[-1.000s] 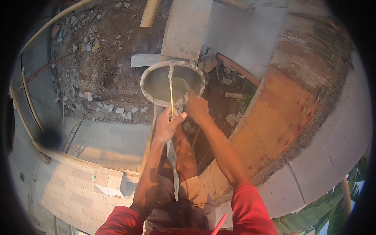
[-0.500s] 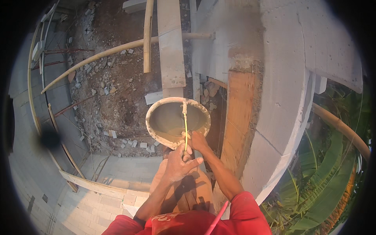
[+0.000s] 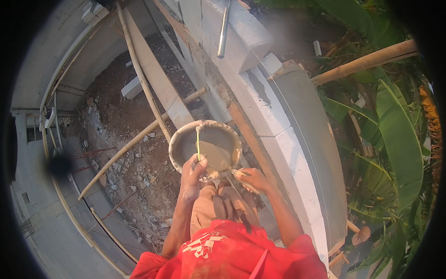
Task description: The person scoops mortar from a bucket with a trowel and spreads it onto a white brick. They place the brick onto a wall, tap it into position with a hammer, and smooth the mortar joints. The person repeats this process for additional bricks along the wall.
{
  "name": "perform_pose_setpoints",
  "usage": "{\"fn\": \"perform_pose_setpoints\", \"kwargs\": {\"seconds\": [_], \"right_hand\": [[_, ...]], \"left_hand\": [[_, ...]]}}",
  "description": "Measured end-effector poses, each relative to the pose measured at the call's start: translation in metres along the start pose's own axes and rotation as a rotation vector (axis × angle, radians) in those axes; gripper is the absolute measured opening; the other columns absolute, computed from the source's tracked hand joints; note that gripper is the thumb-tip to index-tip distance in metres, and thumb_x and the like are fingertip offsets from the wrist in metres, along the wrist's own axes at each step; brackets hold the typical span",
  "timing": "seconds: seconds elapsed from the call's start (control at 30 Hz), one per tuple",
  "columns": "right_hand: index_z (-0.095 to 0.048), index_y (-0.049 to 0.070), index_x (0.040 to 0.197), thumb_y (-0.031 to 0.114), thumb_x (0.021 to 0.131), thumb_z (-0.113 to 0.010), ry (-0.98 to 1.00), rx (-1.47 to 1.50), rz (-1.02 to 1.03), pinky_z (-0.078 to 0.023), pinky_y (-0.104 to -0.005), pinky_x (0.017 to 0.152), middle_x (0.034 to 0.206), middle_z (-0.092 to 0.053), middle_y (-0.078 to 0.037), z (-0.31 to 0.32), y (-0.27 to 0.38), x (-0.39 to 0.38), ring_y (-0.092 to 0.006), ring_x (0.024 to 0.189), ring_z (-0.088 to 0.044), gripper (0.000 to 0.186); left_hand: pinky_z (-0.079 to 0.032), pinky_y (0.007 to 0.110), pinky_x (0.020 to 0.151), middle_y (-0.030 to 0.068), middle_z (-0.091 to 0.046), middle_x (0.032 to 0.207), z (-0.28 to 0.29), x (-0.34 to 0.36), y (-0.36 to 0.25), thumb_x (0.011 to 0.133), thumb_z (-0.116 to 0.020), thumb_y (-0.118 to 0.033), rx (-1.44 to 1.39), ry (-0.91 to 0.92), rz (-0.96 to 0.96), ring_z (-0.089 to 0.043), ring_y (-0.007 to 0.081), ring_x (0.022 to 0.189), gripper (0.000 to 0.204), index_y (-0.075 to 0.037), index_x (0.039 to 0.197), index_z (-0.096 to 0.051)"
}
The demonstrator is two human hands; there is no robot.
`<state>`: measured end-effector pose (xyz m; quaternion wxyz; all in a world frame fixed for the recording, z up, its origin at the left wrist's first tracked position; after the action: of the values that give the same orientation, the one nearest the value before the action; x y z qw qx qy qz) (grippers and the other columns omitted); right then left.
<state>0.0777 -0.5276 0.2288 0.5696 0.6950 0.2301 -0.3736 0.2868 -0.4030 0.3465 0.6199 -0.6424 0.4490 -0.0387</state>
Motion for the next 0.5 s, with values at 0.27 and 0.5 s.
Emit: {"fn": "perform_pose_setpoints", "kwargs": {"seconds": [0.27,0.5], "right_hand": [[-0.058,0.000,0.132,0.038,0.101,-0.063,-0.118,0.181,0.087,-0.048,-0.0248,0.051,0.073,-0.060,-0.004,0.055,0.073,-0.071,-0.0097,0.057,-0.057,0.050],[-0.059,0.000,0.132,0.039,0.099,-0.061,-0.506,0.080,0.148,-0.051,-0.0296,0.059,0.075,-0.062,-0.007,0.125,0.129,-0.081,-0.0149,0.063,-0.061,0.051]], "left_hand": [[-0.034,0.023,0.061,-0.0089,-0.035,0.069,-0.015,0.024,-0.054,0.095,-0.062,-0.051,-0.107,0.087,0.080,-0.033,0.0042,0.063,0.042,-0.010,0.093,-0.056],[-0.036,0.022,0.062,-0.0099,-0.037,0.068,-0.008,0.043,-0.067,0.094,-0.063,-0.053,-0.119,0.092,0.088,-0.035,0.0038,0.062,0.041,-0.012,0.092,-0.058]]}}
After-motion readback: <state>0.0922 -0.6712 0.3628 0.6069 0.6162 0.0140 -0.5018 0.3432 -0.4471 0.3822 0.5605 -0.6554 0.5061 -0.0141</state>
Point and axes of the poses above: each hand's wrist, its own x-axis towards the middle knuckle, its own z-axis out of the back of the hand, y = z × x, the point moved 8 cm from there along x, towards the middle knuckle
